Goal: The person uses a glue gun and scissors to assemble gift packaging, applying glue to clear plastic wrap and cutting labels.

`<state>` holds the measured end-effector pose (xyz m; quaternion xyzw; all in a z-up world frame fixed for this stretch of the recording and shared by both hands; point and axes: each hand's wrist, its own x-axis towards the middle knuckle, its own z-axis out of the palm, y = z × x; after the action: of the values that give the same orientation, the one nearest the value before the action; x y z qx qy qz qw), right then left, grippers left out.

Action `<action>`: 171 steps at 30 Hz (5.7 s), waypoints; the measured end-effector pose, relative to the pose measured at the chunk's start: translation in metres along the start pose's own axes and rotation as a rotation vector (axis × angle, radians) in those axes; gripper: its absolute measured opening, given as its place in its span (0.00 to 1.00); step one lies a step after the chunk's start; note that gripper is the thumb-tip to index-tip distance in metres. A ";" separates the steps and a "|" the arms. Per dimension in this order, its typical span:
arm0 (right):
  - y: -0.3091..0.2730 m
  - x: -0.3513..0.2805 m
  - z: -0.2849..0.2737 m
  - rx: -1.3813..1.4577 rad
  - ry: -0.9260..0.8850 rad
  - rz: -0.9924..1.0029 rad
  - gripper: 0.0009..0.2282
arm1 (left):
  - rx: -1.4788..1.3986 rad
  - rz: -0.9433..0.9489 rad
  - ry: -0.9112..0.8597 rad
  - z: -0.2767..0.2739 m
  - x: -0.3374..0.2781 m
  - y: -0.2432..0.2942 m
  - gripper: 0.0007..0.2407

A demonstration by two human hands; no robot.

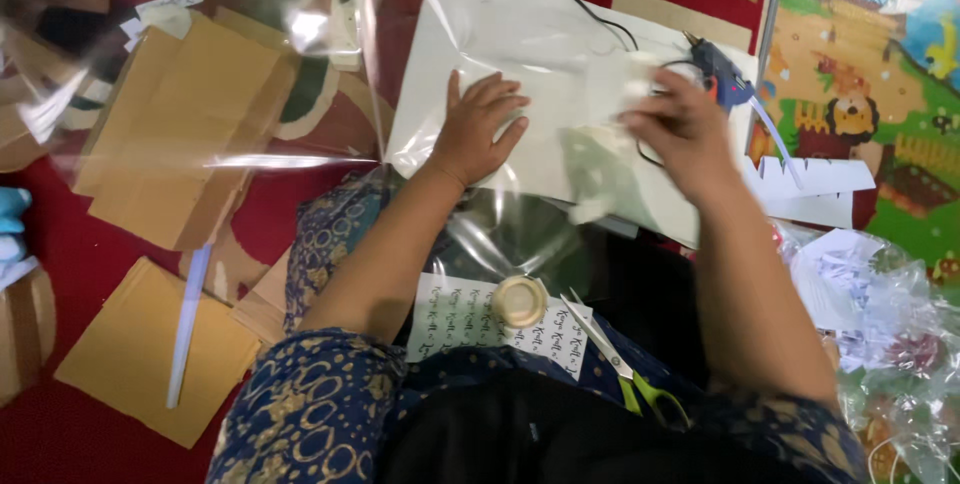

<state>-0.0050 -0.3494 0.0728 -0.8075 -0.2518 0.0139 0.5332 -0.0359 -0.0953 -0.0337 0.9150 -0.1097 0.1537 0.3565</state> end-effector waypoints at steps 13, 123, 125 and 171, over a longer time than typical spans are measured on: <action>0.004 0.039 0.096 0.005 -0.031 0.316 0.16 | -0.227 0.058 0.106 0.017 0.003 -0.015 0.10; -0.050 -0.015 0.001 -0.668 -0.291 0.838 0.11 | -0.175 0.079 0.096 0.002 0.004 -0.009 0.09; -0.070 -0.014 0.002 -0.643 -0.307 0.921 0.10 | -0.188 0.080 0.086 -0.001 0.006 -0.007 0.08; -0.051 -0.037 -0.009 -0.446 -0.147 0.857 0.16 | -0.173 0.063 0.049 -0.007 0.005 -0.003 0.09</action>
<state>-0.0546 -0.3575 0.1121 -0.9299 0.0695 0.2351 0.2741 -0.0323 -0.0893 -0.0290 0.8729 -0.1426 0.1772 0.4317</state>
